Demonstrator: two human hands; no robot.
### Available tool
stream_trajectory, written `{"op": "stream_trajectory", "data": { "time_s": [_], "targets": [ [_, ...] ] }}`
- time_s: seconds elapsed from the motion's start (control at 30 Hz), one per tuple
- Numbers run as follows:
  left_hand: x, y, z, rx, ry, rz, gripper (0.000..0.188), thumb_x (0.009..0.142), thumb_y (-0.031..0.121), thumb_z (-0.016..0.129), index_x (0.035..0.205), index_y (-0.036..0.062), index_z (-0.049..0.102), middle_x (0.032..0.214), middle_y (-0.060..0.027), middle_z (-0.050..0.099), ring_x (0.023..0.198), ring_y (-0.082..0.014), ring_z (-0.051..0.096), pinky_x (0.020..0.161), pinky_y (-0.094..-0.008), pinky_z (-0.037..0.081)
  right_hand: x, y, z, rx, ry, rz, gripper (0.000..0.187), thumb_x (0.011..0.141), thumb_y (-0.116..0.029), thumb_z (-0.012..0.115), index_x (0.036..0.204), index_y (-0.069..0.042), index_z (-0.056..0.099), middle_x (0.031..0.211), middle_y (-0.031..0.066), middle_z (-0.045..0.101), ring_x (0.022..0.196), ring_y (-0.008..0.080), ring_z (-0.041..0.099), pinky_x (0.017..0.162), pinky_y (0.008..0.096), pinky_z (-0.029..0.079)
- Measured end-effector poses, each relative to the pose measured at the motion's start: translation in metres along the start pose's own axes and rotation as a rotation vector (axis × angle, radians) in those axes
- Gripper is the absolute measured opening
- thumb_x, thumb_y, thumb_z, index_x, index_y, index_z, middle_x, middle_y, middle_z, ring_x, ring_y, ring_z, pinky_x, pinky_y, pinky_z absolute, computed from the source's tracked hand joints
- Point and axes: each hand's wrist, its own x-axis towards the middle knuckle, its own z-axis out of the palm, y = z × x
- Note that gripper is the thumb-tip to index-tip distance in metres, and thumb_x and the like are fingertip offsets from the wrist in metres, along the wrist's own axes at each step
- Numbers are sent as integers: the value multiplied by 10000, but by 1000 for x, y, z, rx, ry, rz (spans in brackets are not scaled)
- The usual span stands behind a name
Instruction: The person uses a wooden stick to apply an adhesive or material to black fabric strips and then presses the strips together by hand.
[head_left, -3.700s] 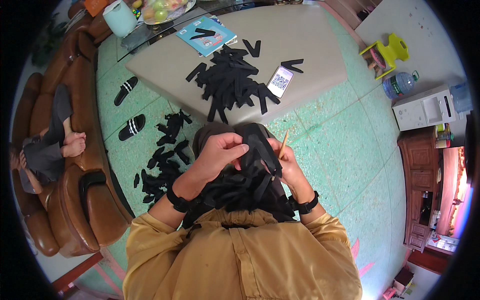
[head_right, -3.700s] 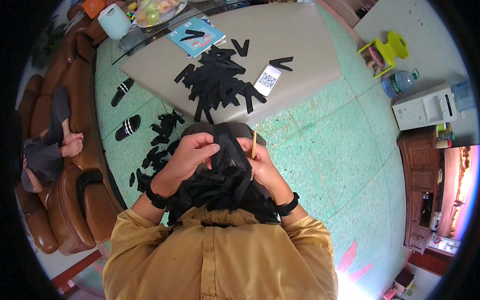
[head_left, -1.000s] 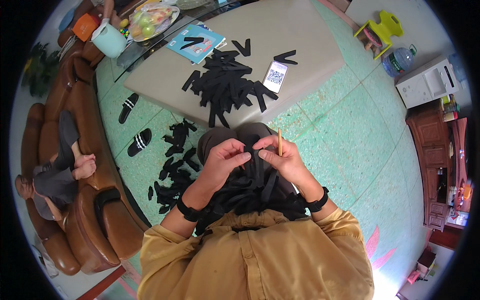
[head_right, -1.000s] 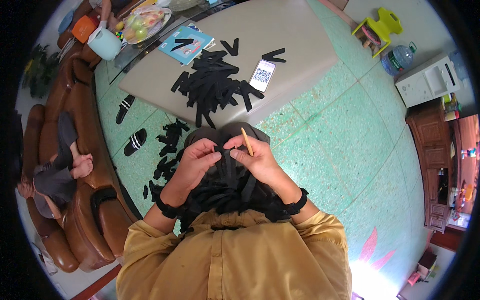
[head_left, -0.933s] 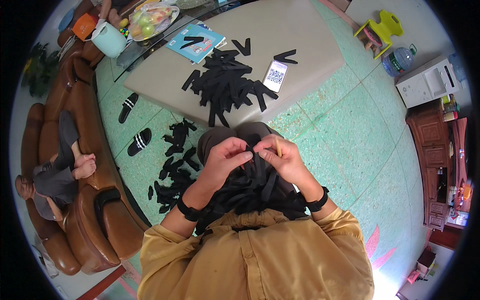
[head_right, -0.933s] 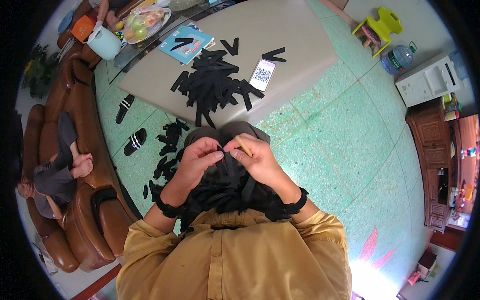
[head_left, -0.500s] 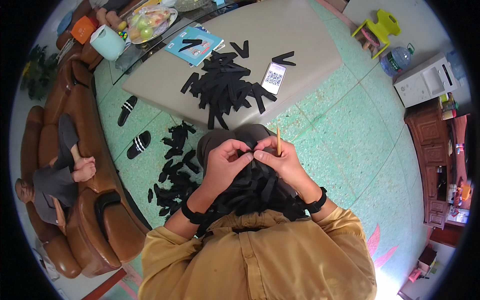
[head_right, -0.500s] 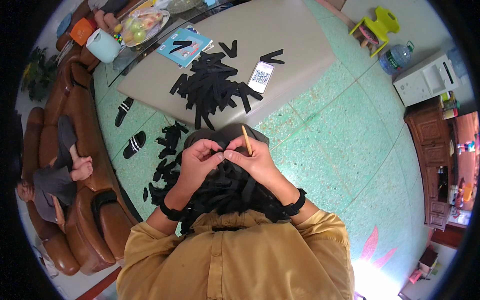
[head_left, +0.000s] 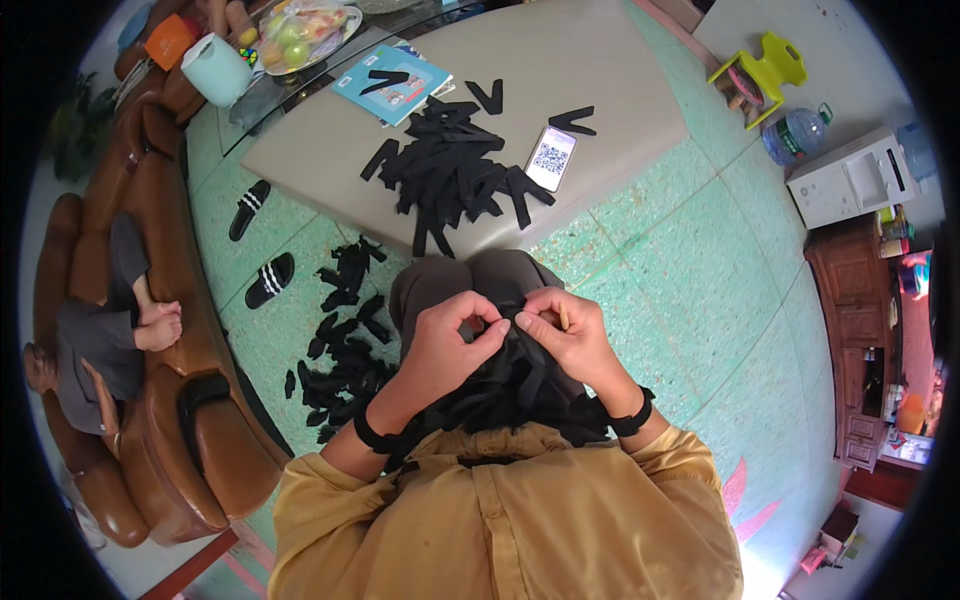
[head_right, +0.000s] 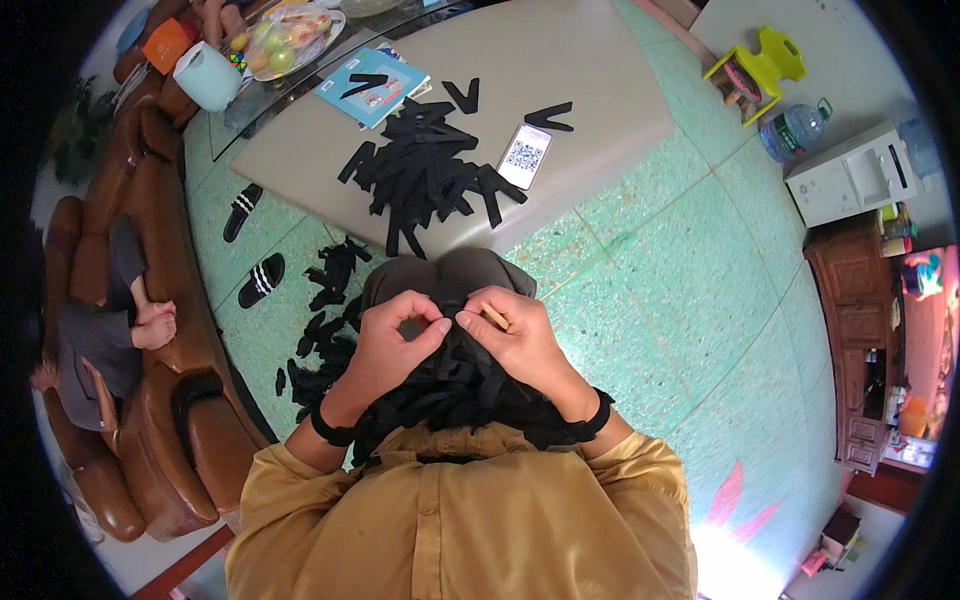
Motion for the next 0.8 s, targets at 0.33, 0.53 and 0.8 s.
{"op": "stream_trajectory", "data": {
  "time_s": [0.33, 0.53, 0.8],
  "targets": [
    [-9, -2, 7, -68, 49, -104, 102, 787, 4, 642, 796, 2, 540, 782, -8, 555, 702, -44, 532, 626, -198, 443, 2, -3, 7, -77, 121, -81, 135, 778, -70, 685, 759, 17, 583, 788, 29, 577, 585, 35, 438, 512, 201, 369],
    [-12, -7, 13, -225, 78, -172, 97, 797, -4, 632, 797, 5, 535, 792, 2, 543, 706, -43, 527, 646, -192, 438, 2, -7, 6, 109, 104, 185, 128, 768, -58, 685, 753, 20, 585, 824, 49, 586, 564, 29, 437, 502, 202, 372],
    [-14, -12, 21, -331, 122, -209, 126, 804, -33, 609, 787, 21, 497, 789, 18, 531, 721, -22, 518, 642, -170, 424, 5, -6, 7, 22, 114, 219, 151, 745, -73, 702, 722, 9, 576, 680, 22, 550, 551, 45, 436, 489, 220, 370]
  ]
}}
